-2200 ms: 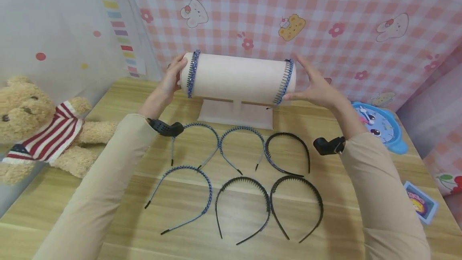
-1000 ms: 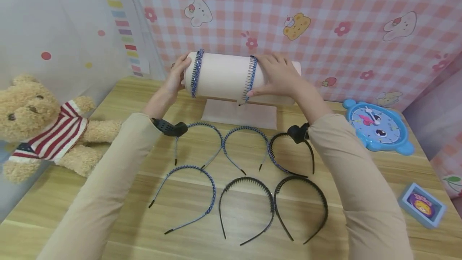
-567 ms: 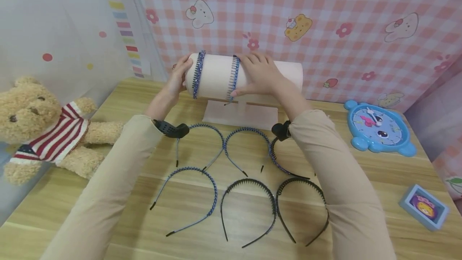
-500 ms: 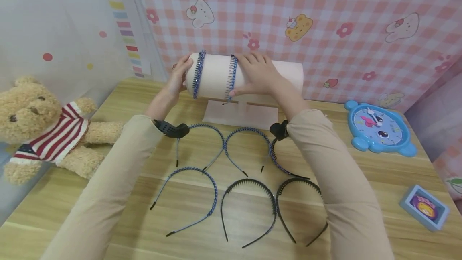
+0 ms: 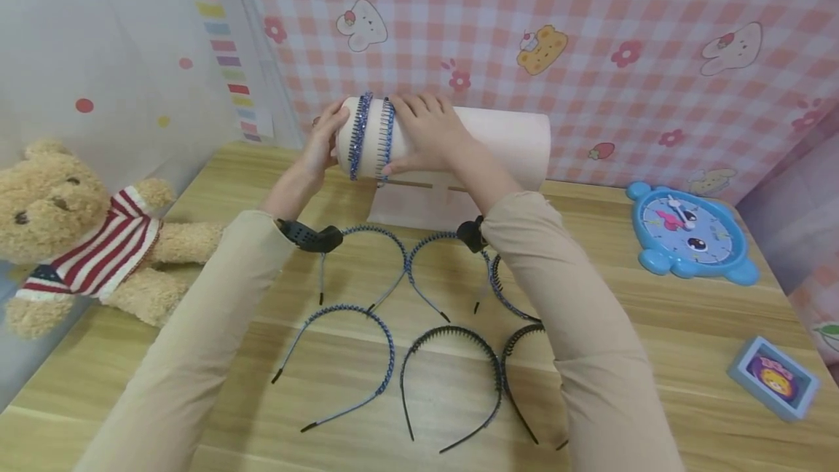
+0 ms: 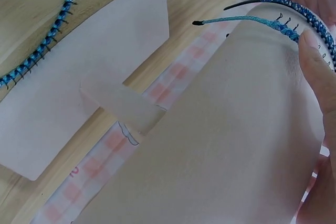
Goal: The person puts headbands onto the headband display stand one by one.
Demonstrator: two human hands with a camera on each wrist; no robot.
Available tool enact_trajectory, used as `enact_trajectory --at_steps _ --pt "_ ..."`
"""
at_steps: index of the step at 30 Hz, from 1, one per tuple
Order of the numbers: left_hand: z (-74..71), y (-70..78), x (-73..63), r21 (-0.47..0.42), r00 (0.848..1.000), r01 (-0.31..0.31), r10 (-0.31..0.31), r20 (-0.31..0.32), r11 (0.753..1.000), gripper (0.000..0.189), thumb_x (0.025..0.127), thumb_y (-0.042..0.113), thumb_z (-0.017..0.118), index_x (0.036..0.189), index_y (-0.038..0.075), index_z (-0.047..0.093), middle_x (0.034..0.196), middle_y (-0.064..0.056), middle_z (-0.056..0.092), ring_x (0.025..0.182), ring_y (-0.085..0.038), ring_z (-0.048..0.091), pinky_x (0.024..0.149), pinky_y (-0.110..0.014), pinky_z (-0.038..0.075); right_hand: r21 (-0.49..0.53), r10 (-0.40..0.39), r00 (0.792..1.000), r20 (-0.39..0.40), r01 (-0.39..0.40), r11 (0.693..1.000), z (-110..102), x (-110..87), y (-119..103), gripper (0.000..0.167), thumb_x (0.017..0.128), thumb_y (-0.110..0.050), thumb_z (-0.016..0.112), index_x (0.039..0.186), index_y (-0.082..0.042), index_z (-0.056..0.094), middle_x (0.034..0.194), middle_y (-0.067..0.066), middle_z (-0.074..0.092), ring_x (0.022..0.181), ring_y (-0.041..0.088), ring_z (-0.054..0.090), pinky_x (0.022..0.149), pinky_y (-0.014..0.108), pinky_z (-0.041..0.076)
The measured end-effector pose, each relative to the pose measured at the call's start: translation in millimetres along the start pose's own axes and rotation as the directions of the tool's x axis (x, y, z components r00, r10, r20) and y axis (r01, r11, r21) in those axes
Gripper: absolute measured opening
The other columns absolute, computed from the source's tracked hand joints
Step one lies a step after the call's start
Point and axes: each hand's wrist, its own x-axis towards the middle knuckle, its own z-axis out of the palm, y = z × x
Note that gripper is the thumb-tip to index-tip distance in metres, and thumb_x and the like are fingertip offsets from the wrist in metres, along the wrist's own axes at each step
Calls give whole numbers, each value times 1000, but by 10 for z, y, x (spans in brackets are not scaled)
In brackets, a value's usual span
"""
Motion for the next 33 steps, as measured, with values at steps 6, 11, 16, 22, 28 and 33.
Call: enact_trajectory --at_steps 6,11,16,22,28,33 --pt "18 -10 3 -11 1000 8 -8 0 1000 54 94 42 36 144 27 23 146 -2 32 130 -25 31 104 -50 30 -12 0 1000 1 0 1000 23 18 -19 107 71 -64 63 147 -7 12 148 19 25 136 37 19 113 52 12" --pt "14 -13 25 -15 1000 7 -7 1 1000 55 94 42 36 145 26 23 146 -2 32 130 -24 32 104 -49 30 16 33 999 12 -34 999 -23 -49 75 115 68 -66 64 148 -9 4 150 19 18 138 38 15 112 55 10" --pt "-29 -27 55 -11 1000 10 -11 -9 1000 56 93 42 36 145 27 22 147 -1 30 130 -24 31 104 -50 29 98 89 996 32 -92 991 -148 -270 310 118 67 -65 66 148 -10 0 153 19 7 139 41 8 111 59 7" --pt "-96 -46 55 -1 1000 20 -20 -19 1000 55 94 42 35 145 27 22 148 -1 29 131 -24 30 105 -50 28 251 171 985 14 -169 953 -199 -630 689 121 65 -53 76 148 -16 -5 153 17 1 139 40 5 109 63 7" --pt "-145 -22 48 3 1000 12 -12 -19 1000 56 93 42 35 145 27 21 148 -1 29 131 -24 30 105 -50 28 319 283 959 -10 -265 910 -65 -1030 1065 123 63 -46 80 148 -11 -3 150 27 6 135 47 13 105 65 15" --pt "-194 -6 44 11 1000 18 -18 -23 1000 56 94 43 35 145 27 21 148 0 29 132 -24 30 104 -50 28 329 316 942 113 -336 883 272 -1340 1306 110 69 -44 76 146 -2 10 144 34 17 129 51 20 99 67 22"
